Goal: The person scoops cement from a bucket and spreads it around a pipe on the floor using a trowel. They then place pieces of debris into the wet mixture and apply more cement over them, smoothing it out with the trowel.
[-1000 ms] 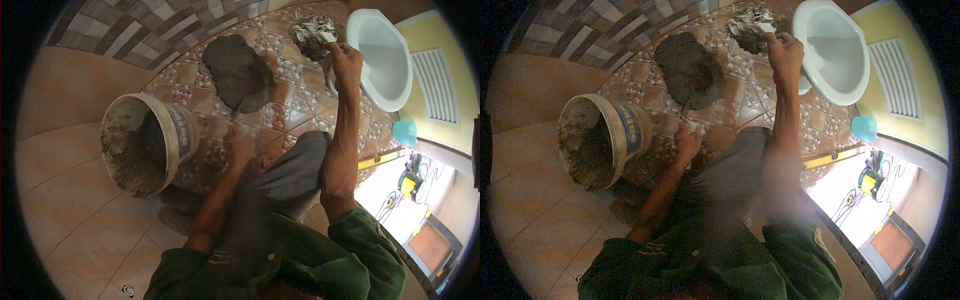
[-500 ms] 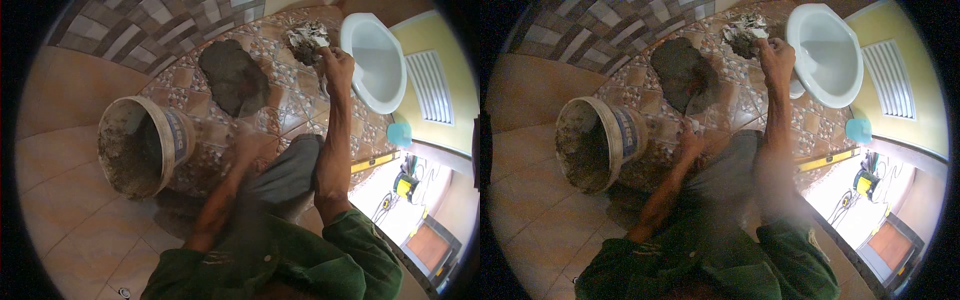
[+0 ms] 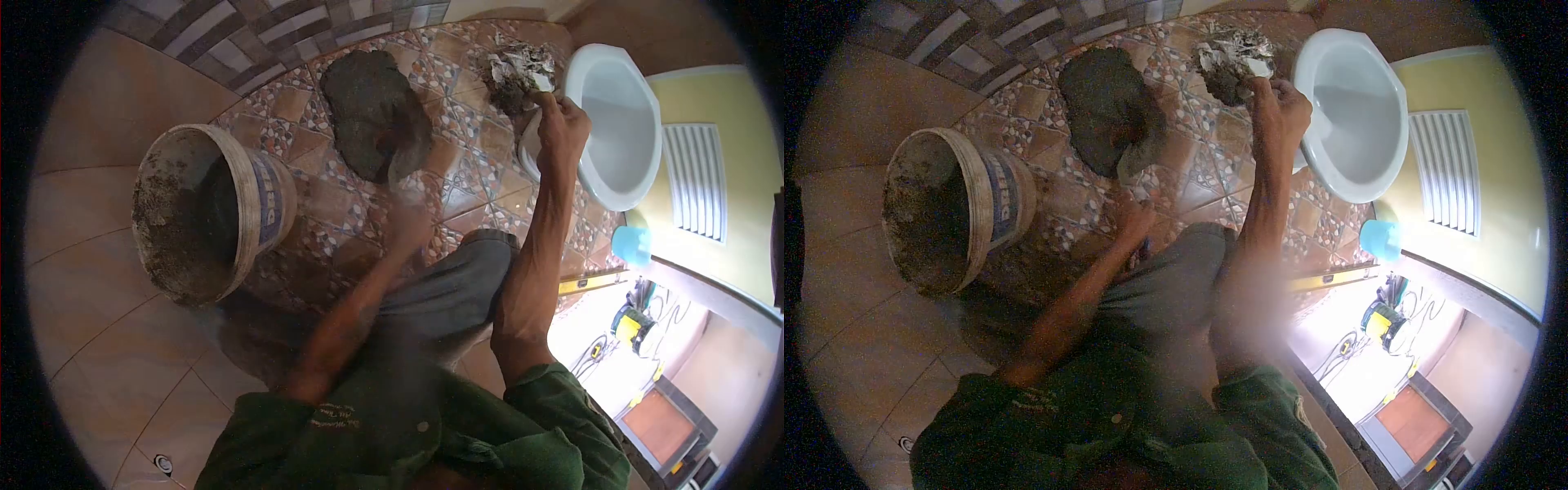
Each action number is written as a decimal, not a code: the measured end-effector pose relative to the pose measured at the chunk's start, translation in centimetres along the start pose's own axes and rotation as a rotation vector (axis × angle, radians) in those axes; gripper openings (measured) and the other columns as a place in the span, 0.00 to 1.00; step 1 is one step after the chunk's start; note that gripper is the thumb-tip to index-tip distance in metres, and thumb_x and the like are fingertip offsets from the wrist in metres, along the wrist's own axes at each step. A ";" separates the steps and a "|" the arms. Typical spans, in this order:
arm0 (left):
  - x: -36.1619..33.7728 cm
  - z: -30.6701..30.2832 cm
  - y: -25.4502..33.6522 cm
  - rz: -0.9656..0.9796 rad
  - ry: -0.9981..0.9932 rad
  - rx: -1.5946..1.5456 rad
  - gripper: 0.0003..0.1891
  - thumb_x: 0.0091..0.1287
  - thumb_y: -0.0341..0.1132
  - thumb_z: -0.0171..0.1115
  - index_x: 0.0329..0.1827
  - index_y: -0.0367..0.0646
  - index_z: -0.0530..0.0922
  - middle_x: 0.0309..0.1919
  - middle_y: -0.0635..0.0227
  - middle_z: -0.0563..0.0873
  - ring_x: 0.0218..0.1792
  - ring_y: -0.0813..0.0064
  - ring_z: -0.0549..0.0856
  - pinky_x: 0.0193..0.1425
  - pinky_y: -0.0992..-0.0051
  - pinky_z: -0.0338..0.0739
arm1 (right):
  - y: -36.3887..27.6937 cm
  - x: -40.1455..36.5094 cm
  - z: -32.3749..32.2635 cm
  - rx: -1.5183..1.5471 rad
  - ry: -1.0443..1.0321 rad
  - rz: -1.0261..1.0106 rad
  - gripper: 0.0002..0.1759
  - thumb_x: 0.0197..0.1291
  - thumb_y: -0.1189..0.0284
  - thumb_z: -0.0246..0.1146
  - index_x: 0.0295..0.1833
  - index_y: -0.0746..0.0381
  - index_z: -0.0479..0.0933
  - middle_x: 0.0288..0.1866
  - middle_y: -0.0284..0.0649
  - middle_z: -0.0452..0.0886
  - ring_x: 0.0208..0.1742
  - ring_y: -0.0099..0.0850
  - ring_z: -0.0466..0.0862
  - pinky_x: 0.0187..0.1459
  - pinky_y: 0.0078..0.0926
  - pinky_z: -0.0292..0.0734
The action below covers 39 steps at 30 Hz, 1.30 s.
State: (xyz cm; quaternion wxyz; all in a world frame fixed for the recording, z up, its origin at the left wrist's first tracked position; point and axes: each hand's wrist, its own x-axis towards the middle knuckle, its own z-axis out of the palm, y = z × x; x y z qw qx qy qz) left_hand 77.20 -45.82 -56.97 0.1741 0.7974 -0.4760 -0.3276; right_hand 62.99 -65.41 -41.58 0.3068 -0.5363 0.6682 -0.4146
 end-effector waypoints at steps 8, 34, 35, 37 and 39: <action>3.8 1.1 0.0 -0.023 -0.300 0.003 0.34 0.65 0.45 0.58 0.67 0.29 0.60 0.61 0.40 0.71 0.61 0.45 0.73 0.67 0.55 0.65 | -0.1 -0.2 0.2 0.025 0.033 0.001 0.17 0.51 0.66 0.66 0.35 0.72 0.83 0.19 0.36 0.76 0.22 0.23 0.71 0.28 0.25 0.66; 13.2 -10.8 -11.3 -0.088 -0.031 0.173 0.27 0.66 0.48 0.58 0.58 0.34 0.73 0.51 0.46 0.81 0.51 0.50 0.82 0.54 0.57 0.75 | 0.5 0.6 0.6 -0.035 0.147 -0.025 0.16 0.52 0.65 0.66 0.34 0.70 0.83 0.18 0.35 0.76 0.20 0.20 0.72 0.24 0.21 0.67; 13.2 -10.6 -11.0 -0.111 -0.059 0.067 0.26 0.66 0.48 0.58 0.57 0.34 0.74 0.50 0.46 0.82 0.50 0.51 0.83 0.53 0.58 0.75 | 0.4 0.6 0.7 -0.023 0.143 -0.015 0.16 0.52 0.65 0.66 0.33 0.70 0.83 0.18 0.34 0.76 0.20 0.20 0.72 0.24 0.21 0.66; 12.8 -10.7 -8.1 -0.141 -0.117 -0.120 0.25 0.66 0.48 0.58 0.55 0.35 0.75 0.47 0.47 0.82 0.47 0.53 0.84 0.51 0.58 0.76 | 0.5 0.6 0.9 -0.008 0.137 0.004 0.16 0.52 0.65 0.66 0.32 0.71 0.83 0.17 0.34 0.75 0.19 0.20 0.71 0.23 0.22 0.66; 13.2 -10.6 -6.1 -0.156 -0.172 -0.242 0.24 0.65 0.47 0.59 0.54 0.35 0.75 0.43 0.48 0.83 0.45 0.56 0.85 0.51 0.59 0.77 | 1.0 1.0 1.0 -0.023 0.144 -0.028 0.15 0.52 0.66 0.66 0.31 0.71 0.82 0.17 0.34 0.75 0.19 0.20 0.71 0.22 0.21 0.65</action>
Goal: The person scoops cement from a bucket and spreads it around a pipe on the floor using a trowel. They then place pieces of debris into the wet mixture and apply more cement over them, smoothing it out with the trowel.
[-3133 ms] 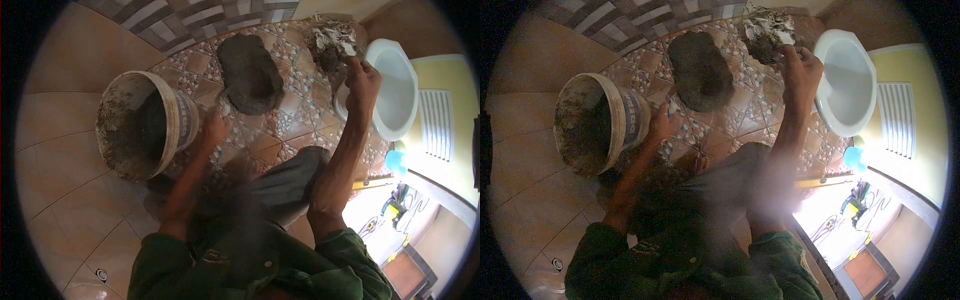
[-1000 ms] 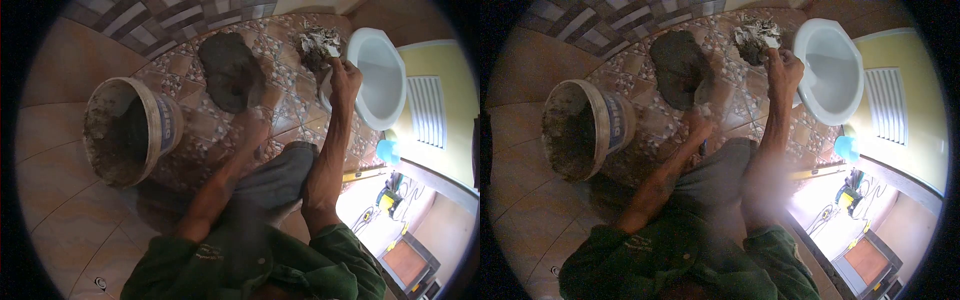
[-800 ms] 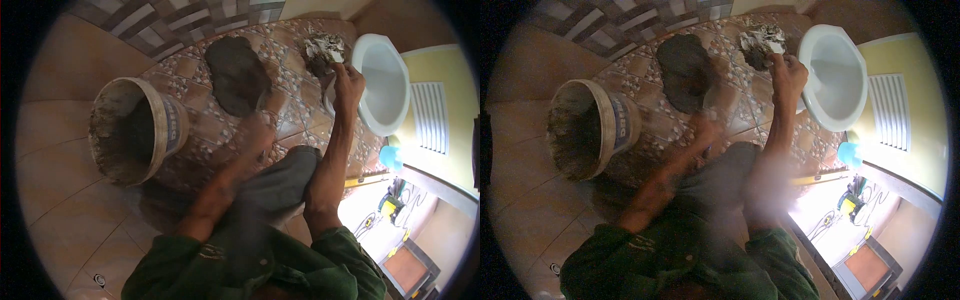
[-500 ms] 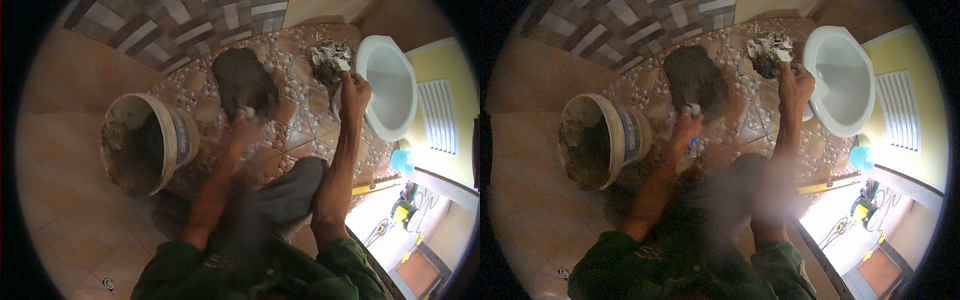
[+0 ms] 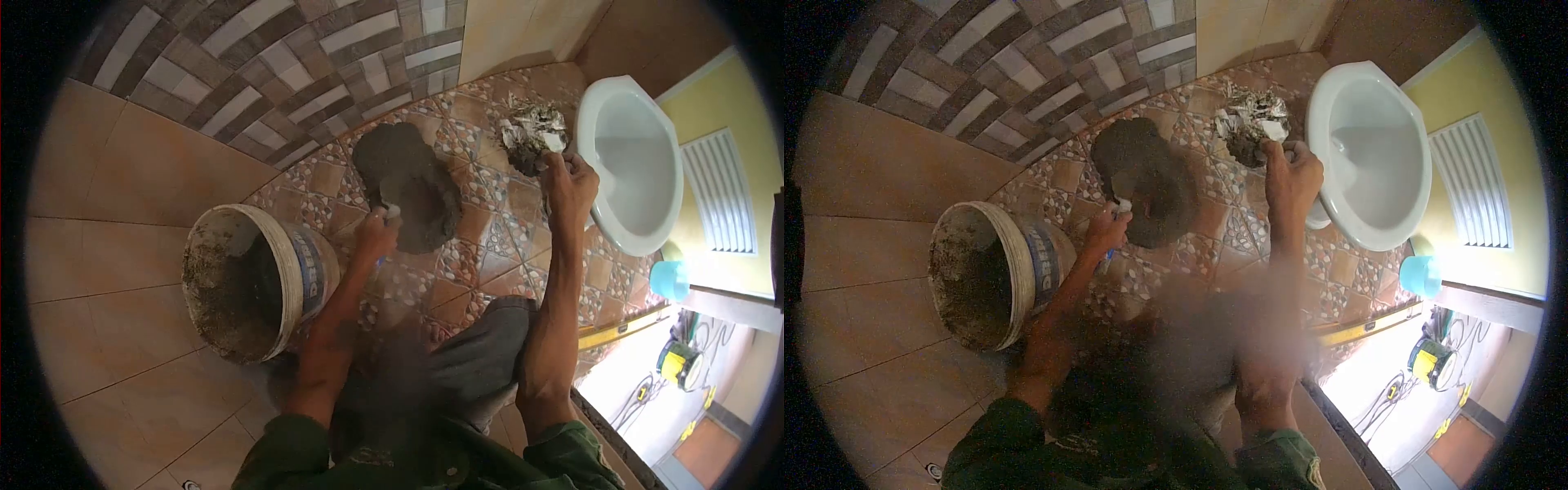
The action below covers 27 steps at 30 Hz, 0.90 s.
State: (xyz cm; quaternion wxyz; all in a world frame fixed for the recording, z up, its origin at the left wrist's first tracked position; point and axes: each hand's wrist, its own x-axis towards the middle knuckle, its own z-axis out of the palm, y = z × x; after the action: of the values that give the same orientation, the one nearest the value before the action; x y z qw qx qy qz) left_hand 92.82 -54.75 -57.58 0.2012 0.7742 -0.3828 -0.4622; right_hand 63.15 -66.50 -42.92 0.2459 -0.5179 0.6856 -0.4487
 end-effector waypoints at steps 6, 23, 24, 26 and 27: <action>3.4 -1.9 -0.3 0.012 0.026 0.303 0.27 0.62 0.46 0.60 0.59 0.34 0.74 0.36 0.49 0.86 0.44 0.61 0.86 0.51 0.62 0.77 | 0.7 0.3 0.0 -0.018 0.029 -0.045 0.14 0.53 0.68 0.64 0.32 0.71 0.82 0.17 0.35 0.76 0.18 0.20 0.71 0.21 0.21 0.65; 6.1 0.3 -1.1 0.027 -0.024 0.130 0.26 0.61 0.51 0.59 0.51 0.36 0.77 0.37 0.53 0.87 0.36 0.58 0.87 0.49 0.63 0.78 | 0.3 0.2 0.0 0.012 -0.011 -0.037 0.13 0.54 0.70 0.63 0.34 0.71 0.82 0.22 0.37 0.81 0.23 0.22 0.75 0.27 0.20 0.69; 5.5 -0.9 -1.1 -0.052 -0.022 0.054 0.26 0.61 0.51 0.59 0.51 0.36 0.78 0.35 0.55 0.87 0.34 0.59 0.87 0.48 0.63 0.78 | 0.7 0.3 0.1 0.015 -0.006 -0.048 0.13 0.54 0.70 0.63 0.34 0.71 0.82 0.22 0.37 0.81 0.22 0.22 0.75 0.27 0.20 0.68; 5.2 -2.2 -1.7 -0.139 0.015 0.036 0.27 0.61 0.52 0.60 0.52 0.37 0.78 0.33 0.57 0.87 0.33 0.60 0.87 0.47 0.63 0.78 | 0.5 0.3 0.1 0.012 -0.008 -0.057 0.13 0.54 0.70 0.63 0.34 0.71 0.81 0.21 0.36 0.80 0.22 0.22 0.75 0.26 0.21 0.68; 5.0 -2.9 -2.4 -0.153 0.053 0.096 0.28 0.61 0.53 0.59 0.53 0.38 0.78 0.33 0.57 0.87 0.33 0.61 0.87 0.46 0.63 0.78 | -0.4 0.0 -0.2 0.008 -0.020 -0.054 0.12 0.54 0.70 0.63 0.34 0.71 0.81 0.21 0.36 0.79 0.22 0.21 0.74 0.26 0.21 0.68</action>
State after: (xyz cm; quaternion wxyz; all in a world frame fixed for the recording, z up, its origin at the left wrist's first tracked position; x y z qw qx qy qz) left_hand 97.71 -57.23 -60.61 0.1380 0.8219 -0.3389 -0.4365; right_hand 63.23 -66.50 -42.47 0.2424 -0.5398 0.6671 -0.4527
